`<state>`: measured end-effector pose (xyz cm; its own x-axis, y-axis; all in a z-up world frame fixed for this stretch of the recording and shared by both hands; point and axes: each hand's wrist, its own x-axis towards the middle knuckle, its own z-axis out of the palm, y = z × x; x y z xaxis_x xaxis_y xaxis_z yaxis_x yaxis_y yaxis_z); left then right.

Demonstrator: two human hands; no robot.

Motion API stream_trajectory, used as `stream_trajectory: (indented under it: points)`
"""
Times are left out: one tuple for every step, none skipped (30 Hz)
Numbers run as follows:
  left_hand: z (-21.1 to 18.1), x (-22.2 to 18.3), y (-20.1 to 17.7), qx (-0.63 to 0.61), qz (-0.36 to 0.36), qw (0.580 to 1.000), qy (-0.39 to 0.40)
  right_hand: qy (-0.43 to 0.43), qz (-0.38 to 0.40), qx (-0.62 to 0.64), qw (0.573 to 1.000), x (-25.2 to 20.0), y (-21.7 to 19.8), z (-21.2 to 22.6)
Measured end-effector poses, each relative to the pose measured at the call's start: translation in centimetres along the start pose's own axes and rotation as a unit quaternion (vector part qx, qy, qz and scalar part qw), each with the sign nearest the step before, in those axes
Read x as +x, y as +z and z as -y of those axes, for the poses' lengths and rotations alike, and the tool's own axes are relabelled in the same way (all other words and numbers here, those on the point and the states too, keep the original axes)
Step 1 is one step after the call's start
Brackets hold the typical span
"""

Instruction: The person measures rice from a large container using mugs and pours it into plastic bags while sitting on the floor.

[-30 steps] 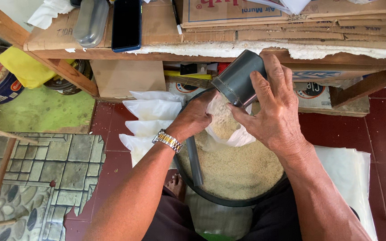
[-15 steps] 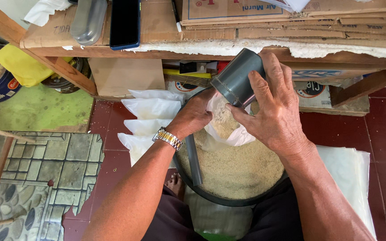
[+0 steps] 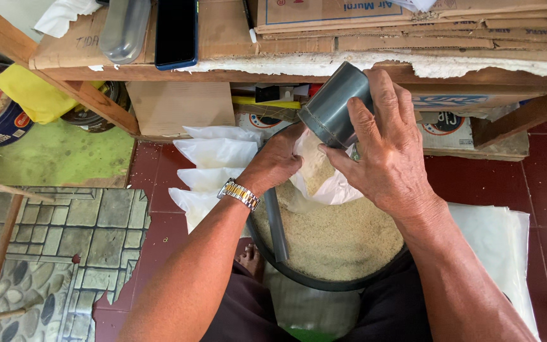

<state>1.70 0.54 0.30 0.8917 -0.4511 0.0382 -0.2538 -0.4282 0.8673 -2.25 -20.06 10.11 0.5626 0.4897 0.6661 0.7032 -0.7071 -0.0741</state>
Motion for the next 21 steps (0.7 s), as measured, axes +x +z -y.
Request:
stream_trajectory:
  points:
    - [-0.1, 0.0, 0.0, -0.002, -0.003, 1.0, -0.005, 0.007, 0.007, -0.01, 1.0, 0.0, 0.0, 0.1]
    - [-0.2, 0.0, 0.0, -0.002, -0.002, 1.0, -0.005, 0.008, 0.007, -0.01, 1.0, -0.1, 0.1, 0.0]
    - [-0.2, 0.0, 0.0, -0.002, 0.002, 1.0, -0.025, -0.003, 0.007, -0.016, 1.0, -0.2, 0.2, -0.1]
    - [-0.3, 0.1, -0.1, -0.001, 0.005, 0.999, -0.044, -0.013, 0.005, -0.022, 1.0, -0.2, 0.3, -0.1]
    - [-0.2, 0.1, 0.0, -0.001, 0.005, 0.999, -0.044, -0.013, 0.005, -0.022, 1.0, -0.1, 0.1, 0.0]
    - [-0.1, 0.1, 0.0, 0.002, 0.006, 0.999, -0.045, -0.015, 0.01, -0.012, 1.0, 0.0, 0.0, 0.0]
    - [0.1, 0.1, 0.0, 0.005, 0.006, 0.999, -0.046, -0.017, 0.016, -0.003, 1.0, 0.1, -0.1, 0.1]
    - [0.4, 0.2, 0.1, 0.005, 0.008, 0.999, -0.046, -0.016, 0.016, -0.003, 1.0, 0.0, -0.1, 0.1]
    - [0.7, 0.2, 0.2, 0.007, 0.001, 0.999, -0.049, -0.019, 0.013, -0.003, 1.0, -0.1, 0.0, 0.0]
    - [1.0, 0.2, 0.4, 0.01, -0.005, 0.999, -0.053, -0.021, 0.011, -0.004, 1.0, -0.2, 0.0, -0.1]
    - [0.9, 0.2, 0.4, 0.009, -0.003, 0.999, -0.053, -0.02, 0.011, -0.005, 1.0, -0.1, -0.1, 0.0]
    - [0.8, 0.3, 0.4, -0.003, -0.01, 0.998, -0.067, -0.028, 0.011, -0.008, 1.0, 0.0, -0.2, 0.1]
    - [0.8, 0.3, 0.4, -0.016, -0.017, 0.996, -0.082, -0.036, 0.011, -0.011, 0.999, 0.1, -0.3, 0.2]
    - [0.6, 0.3, 0.3, -0.016, -0.017, 0.996, -0.081, -0.036, 0.012, -0.012, 0.999, 0.1, -0.4, 0.1]
    - [0.4, 0.4, 0.2, -0.011, -0.02, 0.996, -0.082, -0.032, 0.01, -0.016, 0.999, 0.1, -0.5, 0.0]
    - [0.2, 0.4, 0.3, -0.007, -0.022, 0.996, -0.083, -0.028, 0.009, -0.021, 0.999, 0.0, -0.7, 0.0]
    - [0.2, 0.4, 0.3, -0.009, -0.021, 0.996, -0.083, -0.028, 0.01, -0.022, 0.999, -1.0, 0.0, -1.0]
    - [0.2, 0.4, 0.4, -0.027, -0.033, 0.997, -0.071, -0.015, -0.007, 0.002, 1.0, -2.0, 0.7, -1.9]
    - [0.2, 0.4, 0.4, -0.045, -0.045, 0.996, -0.06, -0.003, -0.024, 0.025, 0.999, -3.0, 1.4, -2.8]
    - [1.2, 0.8, 1.0, -0.046, -0.042, 0.996, -0.061, -0.001, -0.022, 0.024, 0.999, -3.5, 1.3, -3.4]
    - [2.1, 1.3, 1.5, -0.037, -0.067, 0.995, -0.068, 0.006, -0.041, 0.025, 0.999, -3.9, 1.1, -4.1]
